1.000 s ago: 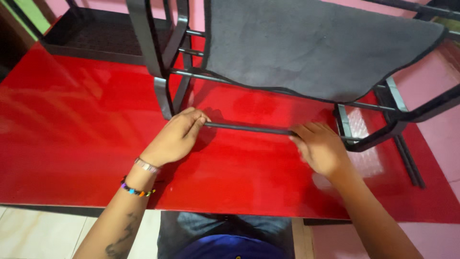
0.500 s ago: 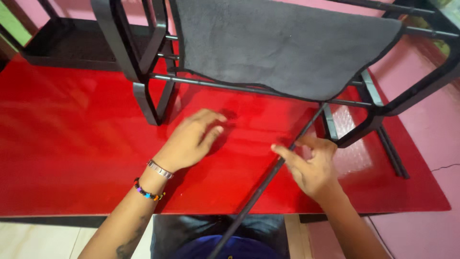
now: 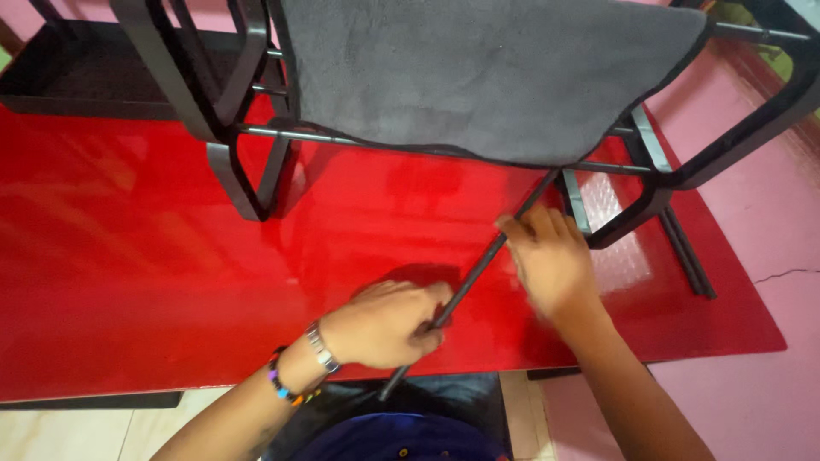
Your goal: The person disassembles a black metal chair on a red table. They remove several horizontal metal rods from the chair frame one by one, place them on the table, and then remove the fabric seat cushion. The person continues to remove additional rods and sets them aside on the table.
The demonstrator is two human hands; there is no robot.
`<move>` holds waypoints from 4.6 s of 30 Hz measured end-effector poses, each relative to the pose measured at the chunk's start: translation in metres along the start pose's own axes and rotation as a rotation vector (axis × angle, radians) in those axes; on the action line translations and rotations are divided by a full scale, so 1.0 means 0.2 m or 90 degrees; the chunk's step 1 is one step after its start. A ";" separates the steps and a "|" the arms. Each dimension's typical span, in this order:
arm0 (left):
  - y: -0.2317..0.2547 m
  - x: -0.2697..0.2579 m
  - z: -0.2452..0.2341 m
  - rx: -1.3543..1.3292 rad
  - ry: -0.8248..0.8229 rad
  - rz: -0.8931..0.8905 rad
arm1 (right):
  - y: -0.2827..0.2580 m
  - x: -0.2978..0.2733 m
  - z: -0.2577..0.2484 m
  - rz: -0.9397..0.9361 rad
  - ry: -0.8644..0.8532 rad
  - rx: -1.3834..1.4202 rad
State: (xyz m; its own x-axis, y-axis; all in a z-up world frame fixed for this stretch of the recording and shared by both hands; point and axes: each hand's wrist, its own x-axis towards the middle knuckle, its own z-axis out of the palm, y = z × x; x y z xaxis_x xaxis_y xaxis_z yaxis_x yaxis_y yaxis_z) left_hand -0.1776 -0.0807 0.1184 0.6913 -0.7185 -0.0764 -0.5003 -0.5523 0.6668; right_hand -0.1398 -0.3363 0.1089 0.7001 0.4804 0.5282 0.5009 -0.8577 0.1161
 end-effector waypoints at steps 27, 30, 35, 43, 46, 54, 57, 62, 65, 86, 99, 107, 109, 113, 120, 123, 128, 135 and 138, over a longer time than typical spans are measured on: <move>-0.13 -0.14 -0.02 -0.104 0.150 -0.113 | 0.64 0.06 0.37 0.304 0.209 0.555; -0.11 -0.10 0.02 -0.090 0.168 -0.052 | 0.61 0.09 0.38 0.325 0.204 0.507; -0.08 -0.14 0.00 -0.028 0.057 -0.164 | 0.61 0.10 0.32 0.406 0.146 0.565; -0.14 -0.29 -0.07 -0.074 0.022 -0.139 | 0.59 0.14 0.30 0.436 0.116 0.543; -0.15 -0.17 0.01 -0.067 0.120 -0.055 | 0.57 0.16 0.30 0.396 0.111 0.576; -0.09 0.16 0.17 -0.115 0.189 -0.018 | 0.55 -0.02 0.27 0.228 0.245 0.240; 0.00 0.25 0.25 -0.074 0.239 -0.046 | 0.51 -0.17 0.17 0.402 0.102 0.255; 0.08 0.52 0.39 -0.023 0.265 -0.012 | 0.40 -0.35 0.02 0.440 -0.093 0.290; 0.10 0.73 0.42 -0.037 0.244 -0.010 | 0.33 -0.37 -0.04 0.436 -0.152 0.385; 0.07 1.33 0.55 -0.109 0.306 -0.073 | 0.34 -0.39 -0.01 0.522 -0.104 0.369; 0.08 1.29 0.55 -0.040 0.282 0.038 | 0.51 -0.45 0.07 0.444 -0.032 0.181; 0.17 1.28 0.56 0.141 0.257 0.110 | 0.61 -0.47 0.07 0.471 -0.020 0.097; 0.16 1.30 0.56 0.133 0.255 0.114 | 0.63 -0.48 0.08 0.476 -0.036 0.088; 0.14 1.35 0.57 0.167 0.253 0.123 | 0.69 -0.48 0.09 0.467 -0.017 0.091; 0.16 1.42 0.58 0.160 0.246 0.127 | 0.87 -0.52 0.07 0.541 -0.056 0.081; 0.18 1.43 0.59 0.144 0.237 0.117 | 0.91 -0.55 0.07 0.570 -0.063 0.087; 0.23 1.46 0.61 0.141 0.245 0.134 | 0.88 -0.57 0.04 0.600 -0.087 0.112; 0.26 1.52 0.66 0.154 0.222 0.126 | 0.82 -0.58 -0.04 0.591 -0.133 0.086; 0.29 1.55 0.68 0.155 0.230 0.137 | 0.83 -0.59 -0.03 0.585 -0.121 0.050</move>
State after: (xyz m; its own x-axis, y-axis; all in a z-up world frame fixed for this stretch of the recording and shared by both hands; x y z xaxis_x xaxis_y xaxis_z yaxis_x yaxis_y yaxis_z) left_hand -0.0627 -0.3931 0.0315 0.6740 -0.6585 0.3349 -0.7294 -0.5216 0.4426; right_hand -0.1417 -0.5352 0.0704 0.9060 -0.3506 0.2372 -0.2609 -0.9038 -0.3392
